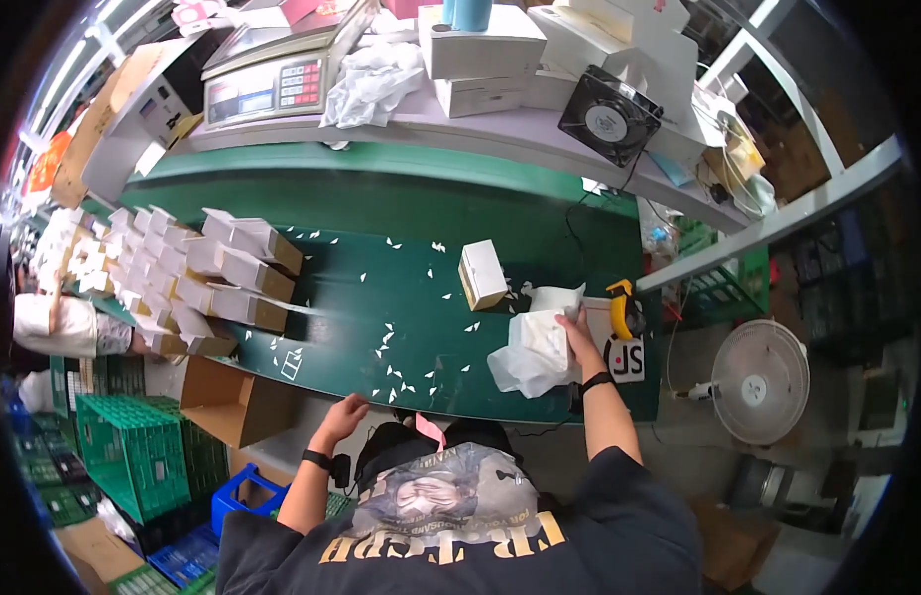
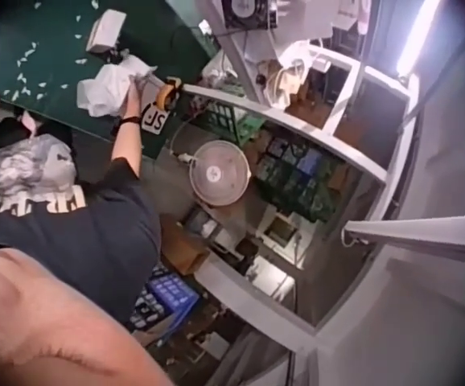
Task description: The person picks up white pouches from a green crate and places them on a table. The person then inserts the pouches into small boxes, folds the box flaps closed, and stacks the finished boxes on the table.
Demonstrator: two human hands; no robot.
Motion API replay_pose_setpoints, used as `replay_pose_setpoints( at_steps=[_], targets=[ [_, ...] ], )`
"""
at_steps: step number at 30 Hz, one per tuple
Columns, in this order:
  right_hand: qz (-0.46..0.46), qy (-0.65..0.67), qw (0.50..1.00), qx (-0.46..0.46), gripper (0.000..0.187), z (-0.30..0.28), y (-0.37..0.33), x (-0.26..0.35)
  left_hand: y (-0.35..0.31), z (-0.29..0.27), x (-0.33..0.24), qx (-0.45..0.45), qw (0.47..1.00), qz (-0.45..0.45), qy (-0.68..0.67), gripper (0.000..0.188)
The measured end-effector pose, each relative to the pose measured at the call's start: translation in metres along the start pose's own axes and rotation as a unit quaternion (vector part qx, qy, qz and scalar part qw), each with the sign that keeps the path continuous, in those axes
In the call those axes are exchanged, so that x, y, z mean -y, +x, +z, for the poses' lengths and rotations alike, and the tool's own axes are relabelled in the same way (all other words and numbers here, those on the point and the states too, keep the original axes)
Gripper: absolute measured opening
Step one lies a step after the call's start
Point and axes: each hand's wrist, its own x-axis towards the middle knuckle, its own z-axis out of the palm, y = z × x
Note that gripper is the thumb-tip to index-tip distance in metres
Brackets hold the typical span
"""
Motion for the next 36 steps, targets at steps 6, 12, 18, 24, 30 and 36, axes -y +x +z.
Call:
replay_pose_setpoints(
  at_steps=[6, 12, 18, 24, 30, 36],
  targets=[
    [-0.009, -0.066, 0.997, 0.04, 0.086, -0.025, 0.061, -0.003, -0.097, 0.054, 0.058, -0.195, 0.965, -0.116, -0.128, 0.024],
    [0.077, -0.171, 0.981, -0.045, 0.071, -0.056, 0.074, -0.021, -0.258, 0.222, 0.102, -0.292, 0.871, -0.271, -0.287, 0.024],
    [0.056, -0.095, 0.975, 0.193, 0.067, -0.1, 0.082, 0.0, -0.321, 0.338, 0.038, -0.425, 0.796, -0.286, -0.321, 0.025],
    [-0.307, -0.574, 0.756, 0.065, 0.042, -0.022, 0.091, 0.107, -0.395, 0.445, -0.053, -0.591, 0.594, -0.356, -0.412, 0.023],
    [-0.479, -0.409, 0.567, 0.531, 0.015, 0.169, -0.098, 0.075, -0.459, 0.616, -0.078, -0.701, 0.335, -0.452, -0.44, 0.022],
    [-0.33, -0.505, 0.301, 0.738, 0.018, 0.151, -0.358, -0.05, -0.477, 0.811, -0.148, -0.533, 0.369, -0.685, -0.333, 0.038]
  ],
)
